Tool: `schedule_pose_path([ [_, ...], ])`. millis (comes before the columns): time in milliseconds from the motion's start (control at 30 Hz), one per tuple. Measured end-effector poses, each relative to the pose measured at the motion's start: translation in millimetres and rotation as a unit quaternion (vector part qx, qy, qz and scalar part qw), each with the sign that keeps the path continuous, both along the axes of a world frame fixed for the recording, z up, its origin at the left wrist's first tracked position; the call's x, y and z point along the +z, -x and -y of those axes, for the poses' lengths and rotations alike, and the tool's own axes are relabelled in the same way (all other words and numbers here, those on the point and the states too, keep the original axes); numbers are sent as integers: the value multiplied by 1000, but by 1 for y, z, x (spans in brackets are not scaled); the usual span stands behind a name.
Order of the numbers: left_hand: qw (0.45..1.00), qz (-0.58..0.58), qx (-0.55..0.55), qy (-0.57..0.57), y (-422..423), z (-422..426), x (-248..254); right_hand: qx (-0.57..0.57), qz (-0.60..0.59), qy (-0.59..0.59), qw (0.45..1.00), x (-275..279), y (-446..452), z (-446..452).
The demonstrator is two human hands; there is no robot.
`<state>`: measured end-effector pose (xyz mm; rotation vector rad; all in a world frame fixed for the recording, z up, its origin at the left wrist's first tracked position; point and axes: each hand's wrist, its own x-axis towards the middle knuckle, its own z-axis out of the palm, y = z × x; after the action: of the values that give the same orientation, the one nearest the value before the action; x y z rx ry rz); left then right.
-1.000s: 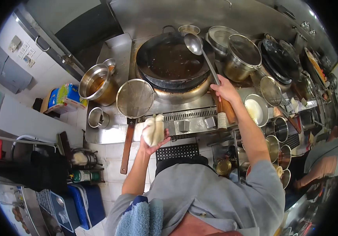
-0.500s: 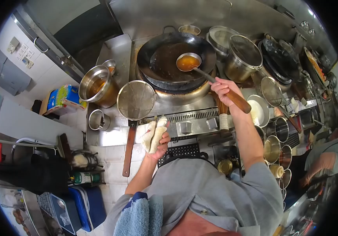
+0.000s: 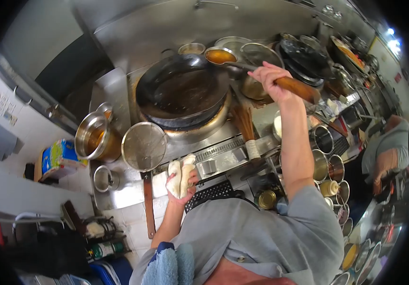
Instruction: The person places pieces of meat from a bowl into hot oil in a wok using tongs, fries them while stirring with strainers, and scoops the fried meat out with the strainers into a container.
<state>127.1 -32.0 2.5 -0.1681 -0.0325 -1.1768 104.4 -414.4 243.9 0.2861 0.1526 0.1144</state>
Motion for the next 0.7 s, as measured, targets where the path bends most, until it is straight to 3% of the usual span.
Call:
schedule_pose_path([
  [167,999,-20,-34,-29,13,12,10,-30,-17,113,993,14,13,63],
  [333,999,-5,-31,-42,24,17,10,-83,-117,423,895,-17,36,105],
  [400,999,-3,-28,-27,30,18,6,-120,-77,622,770,-50,54,124],
  [433,999,2,-24,-26,33,18,8,-136,-120,658,731,-59,62,127],
  [533,999,30,-1,-36,44,19,5,-50,-192,840,505,-61,79,128],
  [567,999,32,-4,-36,45,20,5,-12,-242,883,401,-57,88,120],
  [667,999,22,-10,-23,56,23,2,-92,-247,946,190,-83,90,107],
  [700,1000,17,-10,-16,59,24,2,-79,-247,953,154,-82,87,99],
])
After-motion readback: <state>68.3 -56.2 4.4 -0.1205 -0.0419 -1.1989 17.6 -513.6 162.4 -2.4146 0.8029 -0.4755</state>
